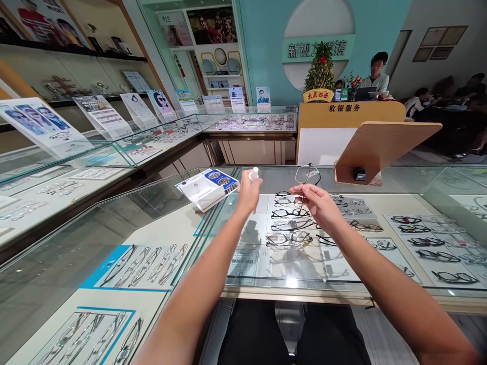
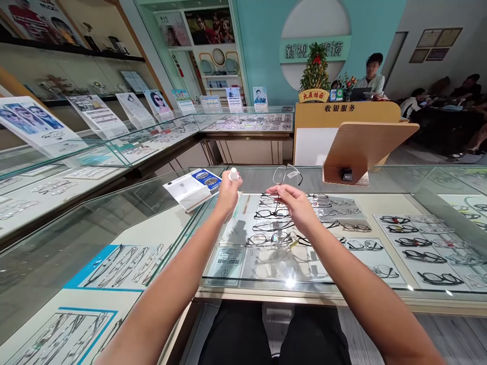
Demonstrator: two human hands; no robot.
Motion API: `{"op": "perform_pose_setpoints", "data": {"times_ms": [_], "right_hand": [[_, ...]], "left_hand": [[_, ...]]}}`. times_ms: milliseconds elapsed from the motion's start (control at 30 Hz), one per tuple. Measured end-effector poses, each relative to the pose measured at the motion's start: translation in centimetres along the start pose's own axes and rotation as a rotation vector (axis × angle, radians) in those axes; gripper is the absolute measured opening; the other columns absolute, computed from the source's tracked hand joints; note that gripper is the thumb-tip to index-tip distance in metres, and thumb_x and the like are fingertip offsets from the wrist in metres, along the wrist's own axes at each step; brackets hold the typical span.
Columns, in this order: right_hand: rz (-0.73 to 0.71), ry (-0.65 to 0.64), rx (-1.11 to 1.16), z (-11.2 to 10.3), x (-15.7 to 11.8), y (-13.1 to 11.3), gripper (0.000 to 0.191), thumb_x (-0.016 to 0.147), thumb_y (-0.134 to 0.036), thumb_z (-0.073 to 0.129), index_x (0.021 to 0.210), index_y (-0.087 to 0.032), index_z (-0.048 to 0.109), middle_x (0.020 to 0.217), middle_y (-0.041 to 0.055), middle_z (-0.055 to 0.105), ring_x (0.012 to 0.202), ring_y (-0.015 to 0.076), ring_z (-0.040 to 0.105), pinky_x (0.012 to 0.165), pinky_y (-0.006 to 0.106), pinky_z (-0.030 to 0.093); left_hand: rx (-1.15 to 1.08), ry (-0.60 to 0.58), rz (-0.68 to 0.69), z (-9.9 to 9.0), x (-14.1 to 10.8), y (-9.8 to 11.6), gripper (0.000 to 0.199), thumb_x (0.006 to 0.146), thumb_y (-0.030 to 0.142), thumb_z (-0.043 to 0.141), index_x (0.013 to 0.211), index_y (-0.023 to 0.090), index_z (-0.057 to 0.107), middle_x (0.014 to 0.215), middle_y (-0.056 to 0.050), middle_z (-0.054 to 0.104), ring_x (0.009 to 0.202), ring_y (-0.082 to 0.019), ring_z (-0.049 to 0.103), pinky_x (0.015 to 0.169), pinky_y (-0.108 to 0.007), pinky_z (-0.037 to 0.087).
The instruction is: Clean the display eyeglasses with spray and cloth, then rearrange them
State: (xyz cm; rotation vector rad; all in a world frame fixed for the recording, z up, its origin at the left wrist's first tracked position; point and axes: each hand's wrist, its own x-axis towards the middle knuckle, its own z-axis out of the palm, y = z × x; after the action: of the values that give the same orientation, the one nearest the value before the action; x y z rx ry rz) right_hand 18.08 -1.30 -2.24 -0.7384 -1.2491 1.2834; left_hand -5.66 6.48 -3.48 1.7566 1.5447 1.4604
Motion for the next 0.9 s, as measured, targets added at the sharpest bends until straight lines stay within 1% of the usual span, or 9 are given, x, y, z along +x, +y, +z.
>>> {"op": "perform_pose_setpoints", "data": {"times_ms": [67, 133, 200, 267, 433, 567, 700, 800, 900], "right_hand": [[0.016, -0.003, -0.003, -0.1, 0.0, 0.1, 0.027, 0.092, -0.056, 0.078, 0.099, -0.03, 0.084, 0.118, 0.0038, 0.081, 0.12, 0.0232, 0.069, 0.111, 0.041, 0.048], [0.024, -0.012, 0.005, -0.2, 0.0, 0.1, 0.026, 0.093, -0.056, 0.078, 0.098, -0.031, 0.084, 0.118, 0.003, 0.081, 0.121, 0.0226, 0.069, 0.109, 0.039, 0.048], [0.023, -0.019, 0.011, -0.2, -0.1, 0.1, 0.024, 0.093, -0.056, 0.078, 0.096, -0.032, 0.084, 0.117, 0.0026, 0.081, 0.121, 0.0222, 0.068, 0.108, 0.038, 0.048], [0.021, -0.019, 0.013, -0.2, -0.1, 0.1, 0.024, 0.093, -0.055, 0.078, 0.096, -0.032, 0.085, 0.117, 0.0027, 0.081, 0.12, 0.0224, 0.067, 0.107, 0.037, 0.047], [0.029, -0.019, 0.017, -0.2, -0.1, 0.1, 0.025, 0.092, -0.055, 0.079, 0.095, -0.031, 0.085, 0.116, 0.0033, 0.081, 0.12, 0.0233, 0.067, 0.104, 0.037, 0.047], [0.024, -0.022, 0.027, -0.2, -0.1, 0.1, 0.024, 0.093, -0.054, 0.079, 0.094, -0.031, 0.085, 0.115, 0.0034, 0.081, 0.119, 0.0228, 0.068, 0.102, 0.036, 0.048], [0.025, -0.021, 0.03, -0.1, -0.1, 0.0, 0.023, 0.094, -0.052, 0.079, 0.096, -0.031, 0.085, 0.115, 0.0037, 0.081, 0.119, 0.0225, 0.068, 0.102, 0.036, 0.047], [0.026, -0.017, 0.028, -0.2, -0.1, 0.0, 0.023, 0.093, -0.052, 0.079, 0.095, -0.031, 0.085, 0.115, 0.0039, 0.08, 0.119, 0.0228, 0.067, 0.102, 0.036, 0.047], [0.026, -0.016, 0.029, -0.2, -0.1, 0.1, 0.023, 0.092, -0.053, 0.08, 0.095, -0.03, 0.085, 0.116, 0.0038, 0.08, 0.119, 0.0229, 0.067, 0.102, 0.036, 0.047]], "left_hand": [[0.075, 0.04, -0.055, -0.9, 1.5, -1.5, 0.017, 0.099, 0.026, 0.051, 0.117, 0.024, 0.05, 0.118, -0.007, 0.063, 0.114, -0.024, 0.06, 0.103, -0.039, 0.045], [0.161, 0.068, -0.093, -1.9, 2.4, -2.8, 0.015, 0.099, 0.024, 0.054, 0.113, 0.022, 0.052, 0.124, -0.011, 0.061, 0.122, -0.027, 0.057, 0.108, -0.041, 0.043], [0.244, 0.08, -0.134, -2.6, 2.9, -3.8, 0.01, 0.098, 0.024, 0.058, 0.107, 0.021, 0.054, 0.123, -0.014, 0.062, 0.124, -0.03, 0.056, 0.109, -0.043, 0.043], [0.308, 0.077, -0.18, -3.1, 3.1, -4.8, 0.009, 0.098, 0.023, 0.06, 0.106, 0.02, 0.057, 0.12, -0.014, 0.066, 0.122, -0.031, 0.059, 0.107, -0.043, 0.044], [0.388, 0.049, -0.272, -3.0, 3.1, -6.2, 0.035, 0.099, 0.018, 0.059, 0.133, 0.019, 0.054, 0.134, -0.016, 0.07, 0.125, -0.033, 0.064, 0.104, -0.043, 0.046], [0.417, 0.021, -0.307, -2.8, 3.0, -6.6, 0.04, 0.099, 0.021, 0.061, 0.138, 0.016, 0.053, 0.13, -0.019, 0.073, 0.124, -0.037, 0.067, 0.101, -0.046, 0.048], [0.423, 0.034, -0.296, -2.7, 2.8, -6.5, 0.045, 0.098, 0.023, 0.064, 0.14, 0.015, 0.051, 0.127, -0.021, 0.074, 0.123, -0.038, 0.069, 0.101, -0.047, 0.05], [0.409, 0.082, -0.241, -2.6, 2.6, -5.8, 0.053, 0.097, 0.025, 0.066, 0.144, 0.015, 0.047, 0.131, -0.021, 0.072, 0.126, -0.037, 0.068, 0.104, -0.047, 0.051], [0.386, 0.146, -0.147, -2.2, 2.2, -4.7, 0.056, 0.097, 0.026, 0.065, 0.148, 0.016, 0.043, 0.143, -0.021, 0.065, 0.134, -0.034, 0.063, 0.113, -0.046, 0.049]]}}
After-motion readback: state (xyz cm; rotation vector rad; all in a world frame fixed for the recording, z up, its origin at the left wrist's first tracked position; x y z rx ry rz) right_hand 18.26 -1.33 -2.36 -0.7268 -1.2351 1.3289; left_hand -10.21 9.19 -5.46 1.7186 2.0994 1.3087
